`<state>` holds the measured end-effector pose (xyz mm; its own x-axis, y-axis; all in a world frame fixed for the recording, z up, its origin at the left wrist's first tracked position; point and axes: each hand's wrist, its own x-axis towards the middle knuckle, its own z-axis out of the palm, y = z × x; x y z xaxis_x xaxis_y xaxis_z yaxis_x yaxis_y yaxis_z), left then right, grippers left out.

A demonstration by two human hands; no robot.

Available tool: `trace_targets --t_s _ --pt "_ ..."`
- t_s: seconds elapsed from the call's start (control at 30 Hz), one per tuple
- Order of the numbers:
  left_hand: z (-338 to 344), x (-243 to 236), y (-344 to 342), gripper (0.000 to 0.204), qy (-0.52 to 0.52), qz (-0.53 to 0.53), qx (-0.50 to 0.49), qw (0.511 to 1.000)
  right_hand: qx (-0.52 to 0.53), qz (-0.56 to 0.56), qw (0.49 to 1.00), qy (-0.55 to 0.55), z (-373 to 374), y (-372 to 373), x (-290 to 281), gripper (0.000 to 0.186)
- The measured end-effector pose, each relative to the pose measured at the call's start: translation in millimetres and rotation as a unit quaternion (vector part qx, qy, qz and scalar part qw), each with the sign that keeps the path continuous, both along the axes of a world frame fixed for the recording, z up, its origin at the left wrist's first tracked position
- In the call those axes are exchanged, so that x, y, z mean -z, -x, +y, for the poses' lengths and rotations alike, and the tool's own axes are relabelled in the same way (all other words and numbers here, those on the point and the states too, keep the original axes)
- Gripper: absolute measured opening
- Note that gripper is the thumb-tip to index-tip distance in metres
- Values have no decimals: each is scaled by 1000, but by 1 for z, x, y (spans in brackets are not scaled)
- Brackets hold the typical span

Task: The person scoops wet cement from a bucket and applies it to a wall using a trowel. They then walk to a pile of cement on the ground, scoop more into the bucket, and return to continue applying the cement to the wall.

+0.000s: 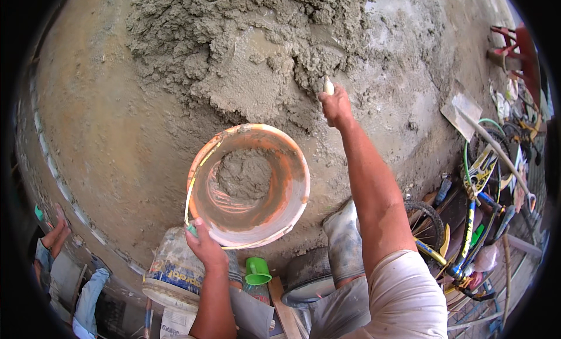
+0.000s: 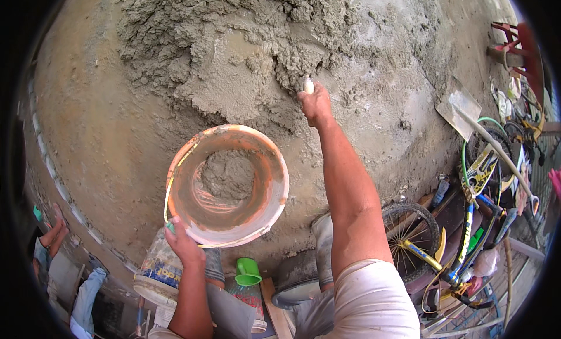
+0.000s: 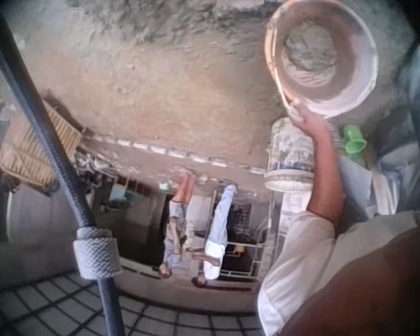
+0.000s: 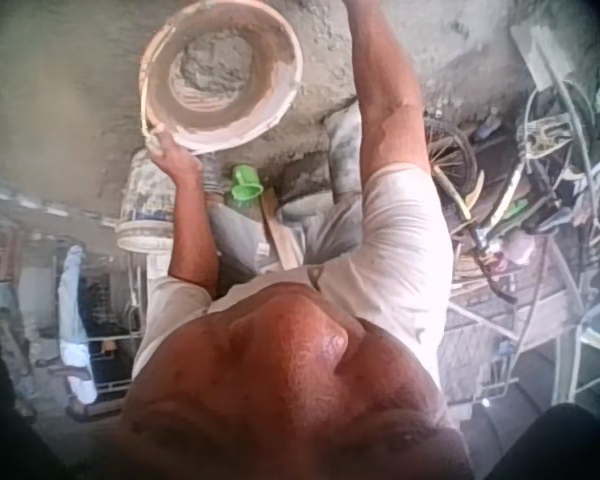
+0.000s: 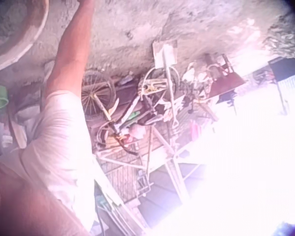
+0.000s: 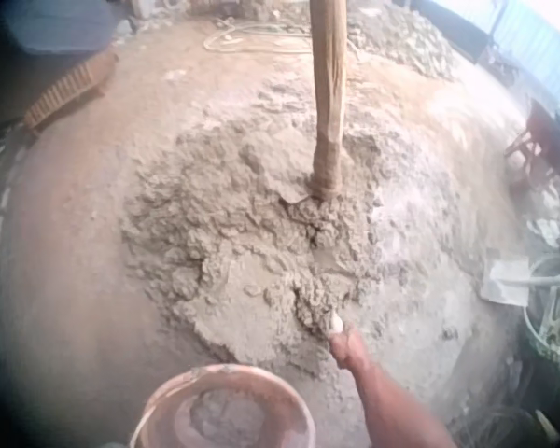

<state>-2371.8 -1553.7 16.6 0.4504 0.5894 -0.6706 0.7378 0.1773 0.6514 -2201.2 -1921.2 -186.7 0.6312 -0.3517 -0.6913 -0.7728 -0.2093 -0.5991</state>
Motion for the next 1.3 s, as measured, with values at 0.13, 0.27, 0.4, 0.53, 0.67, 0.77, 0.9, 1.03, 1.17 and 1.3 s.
trace_targets --t_s 0.13,0.27,0.4,0.53,0.67,0.77,0.9,1.03,1.17,1.3 --pt "1 1 1 40 -2 -6 7 1000 22 -17 999 -35 -2 22 1 57" --pt "-1 1 -2 39 -5 -5 18 1000 15 -34 999 33 -10 41 -10 58" --pt "-2 0 -6 39 -20 -4 17 1000 -133 -96 977 134 -3 59 -48 49" --pt "1 1 -6 39 -20 -13 15 1000 -254 -41 949 180 20 94 -124 41" --pt "-5 0 -11 39 -9 -22 10 1000 -443 -67 877 175 23 131 -171 36" --pt "-4 2 -11 39 -7 -17 12 1000 -361 9 919 158 20 168 -161 38" --pt "1 3 -10 41 -12 -20 13 1000 -82 57 983 156 -19 230 -75 46" --pt "7 2 -8 42 -17 -1 12 1000 62 139 987 59 -1 208 -36 51" --pt "11 1 -7 41 -13 10 14 1000 54 65 993 -83 47 97 -3 37" --pt "10 3 -8 37 -3 20 26 999 109 -23 985 -131 62 -3 17 22"
